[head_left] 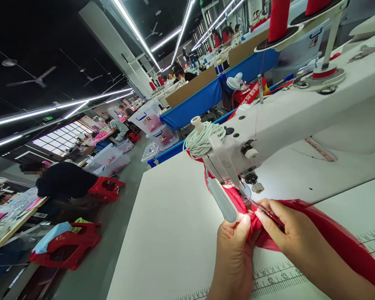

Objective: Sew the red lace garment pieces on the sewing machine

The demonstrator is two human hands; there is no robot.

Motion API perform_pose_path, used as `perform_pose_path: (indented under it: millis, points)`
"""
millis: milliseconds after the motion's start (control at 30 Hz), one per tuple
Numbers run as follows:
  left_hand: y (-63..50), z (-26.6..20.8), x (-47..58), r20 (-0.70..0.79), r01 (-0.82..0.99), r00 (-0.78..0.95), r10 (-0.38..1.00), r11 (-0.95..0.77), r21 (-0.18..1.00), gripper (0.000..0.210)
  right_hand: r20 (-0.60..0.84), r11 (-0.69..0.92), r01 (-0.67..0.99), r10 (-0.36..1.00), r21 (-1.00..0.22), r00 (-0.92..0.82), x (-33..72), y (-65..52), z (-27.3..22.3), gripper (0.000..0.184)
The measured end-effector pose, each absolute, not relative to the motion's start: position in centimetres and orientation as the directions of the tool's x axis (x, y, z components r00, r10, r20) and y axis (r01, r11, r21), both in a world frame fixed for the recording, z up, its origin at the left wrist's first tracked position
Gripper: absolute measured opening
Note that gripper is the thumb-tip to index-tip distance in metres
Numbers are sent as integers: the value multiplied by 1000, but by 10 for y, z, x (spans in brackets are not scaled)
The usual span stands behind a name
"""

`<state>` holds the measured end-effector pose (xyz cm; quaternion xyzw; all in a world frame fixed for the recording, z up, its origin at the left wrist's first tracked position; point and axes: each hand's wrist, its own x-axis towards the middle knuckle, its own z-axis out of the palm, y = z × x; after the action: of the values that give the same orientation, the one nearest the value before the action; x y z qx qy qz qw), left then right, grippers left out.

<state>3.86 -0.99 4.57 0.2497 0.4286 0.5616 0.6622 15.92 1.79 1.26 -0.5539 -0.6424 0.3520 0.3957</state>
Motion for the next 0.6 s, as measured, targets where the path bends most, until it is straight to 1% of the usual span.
perform_pose_path:
  millis: [100,167,267,367,433,533,600]
  points:
    - [-9,46,37,-293,-526,30,956,265,808,24,102,137,458,990,-879,-101,159,19,12,30]
    - [-9,46,37,-292,-526,52,955,275,805,26,116,156,435,986,-887,-117,159,19,11,31]
    - [-8,47,39,-296,-524,33,955,269,808,25,177,206,380,978,-902,-109,162,17,11,34]
    - [-7,46,41,-296,-527,-6,955,248,813,23,267,270,354,962,-896,-57,166,8,14,34]
    - [-6,45,41,-291,-523,-12,957,242,817,22,306,310,325,950,-894,-65,168,-2,18,36]
    - [-7,42,40,-301,-497,8,953,265,826,27,290,311,271,950,-911,-114,168,-18,20,40]
    - [-7,41,40,-303,-468,35,952,283,837,32,259,286,290,957,-913,-127,168,-22,19,40]
